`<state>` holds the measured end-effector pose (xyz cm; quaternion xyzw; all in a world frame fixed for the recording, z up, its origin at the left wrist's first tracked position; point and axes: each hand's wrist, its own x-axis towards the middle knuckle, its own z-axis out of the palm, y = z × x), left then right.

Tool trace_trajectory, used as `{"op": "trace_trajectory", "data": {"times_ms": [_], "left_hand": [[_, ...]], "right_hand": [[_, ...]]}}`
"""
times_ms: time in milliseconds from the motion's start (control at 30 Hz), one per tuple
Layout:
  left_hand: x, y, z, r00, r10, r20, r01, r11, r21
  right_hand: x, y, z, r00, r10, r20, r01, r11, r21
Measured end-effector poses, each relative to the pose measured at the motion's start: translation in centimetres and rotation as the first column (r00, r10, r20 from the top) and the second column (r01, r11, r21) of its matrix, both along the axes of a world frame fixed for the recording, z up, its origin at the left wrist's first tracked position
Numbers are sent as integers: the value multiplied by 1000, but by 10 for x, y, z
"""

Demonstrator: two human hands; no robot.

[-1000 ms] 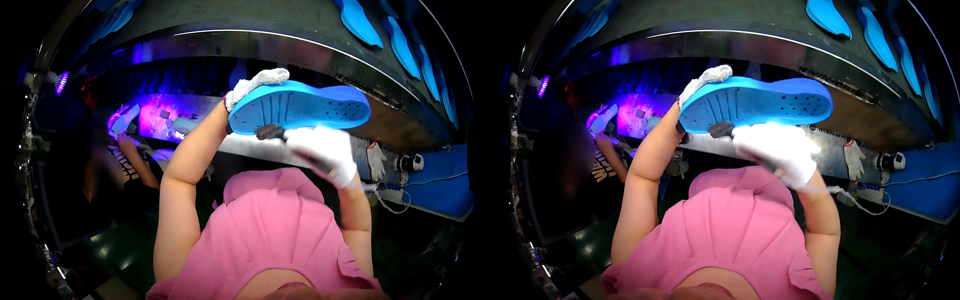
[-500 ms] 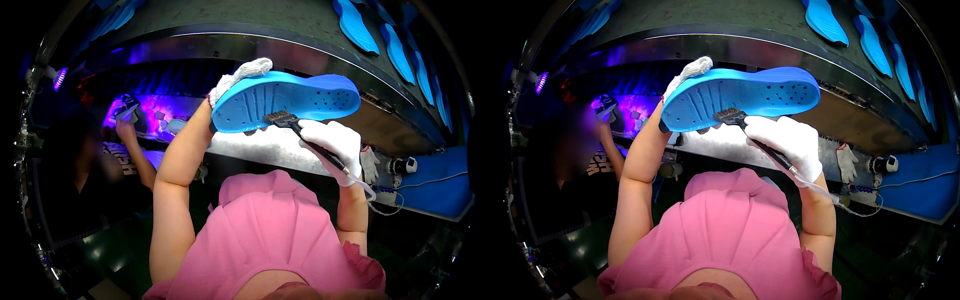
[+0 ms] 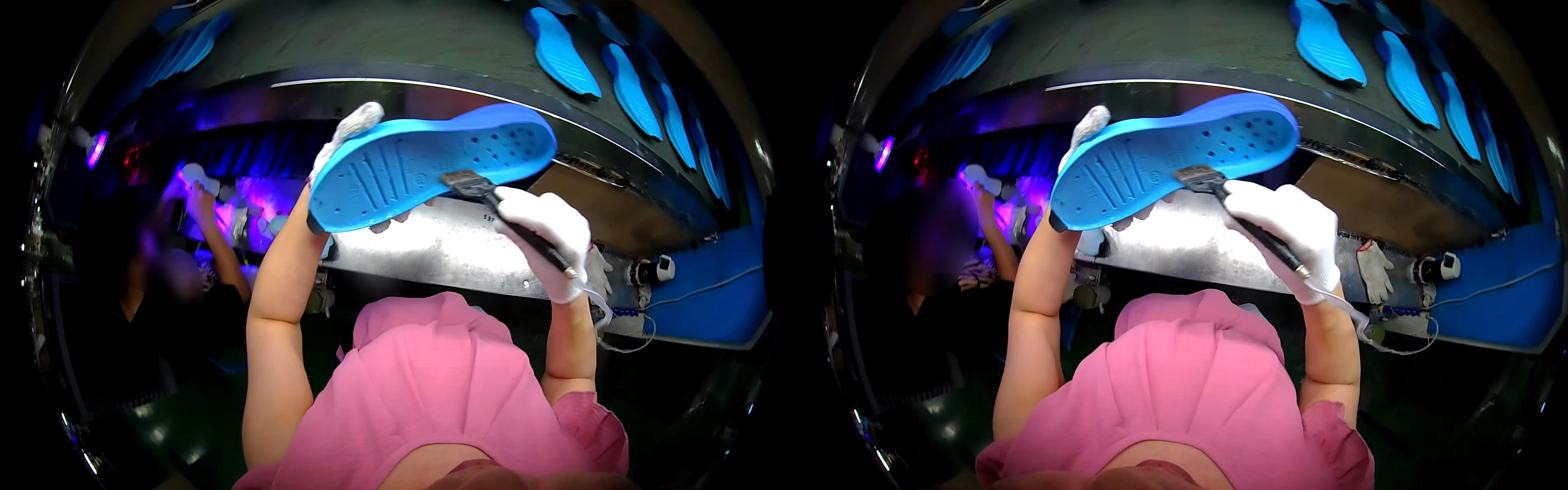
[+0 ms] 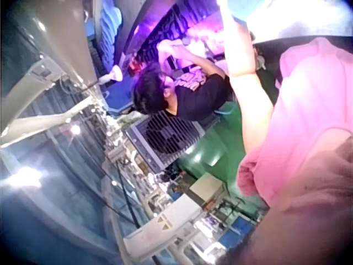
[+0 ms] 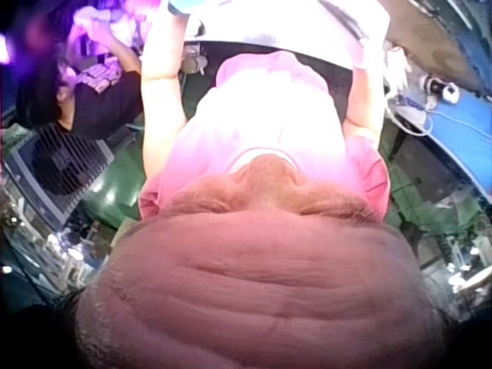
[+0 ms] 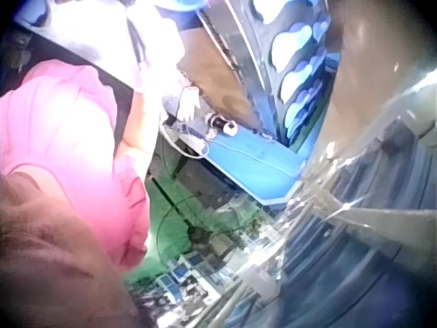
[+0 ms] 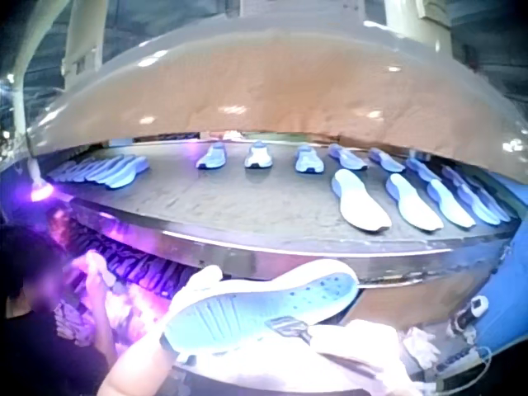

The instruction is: The person picks up blue shoe soles from a conveyor belt and applies a liquid to the interior surface using a brush before returning them to the belt.

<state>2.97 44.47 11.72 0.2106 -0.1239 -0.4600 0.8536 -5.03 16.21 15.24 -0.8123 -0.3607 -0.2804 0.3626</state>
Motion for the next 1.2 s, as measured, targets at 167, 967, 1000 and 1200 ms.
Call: {"op": "trace_trajectory", "data": {"times_ms": [167, 967, 1000, 1200], "left_hand": [[46, -15, 37, 978, -96, 183, 136, 966, -220], [221, 374, 17, 485, -606, 631, -470, -789, -396], [230, 393, 12, 540, -526, 658, -441, -842, -311], [272, 439, 4, 480, -402, 780, -487, -862, -144]], "right_hand": [[-10, 6, -2, 959, 276, -56, -259, 943, 209], [6, 71, -77, 775, -47, -630, 455, 733, 505], [6, 75, -79, 728, -47, -684, 503, 714, 487], [3, 83, -85, 701, -92, -707, 575, 660, 484]]}}
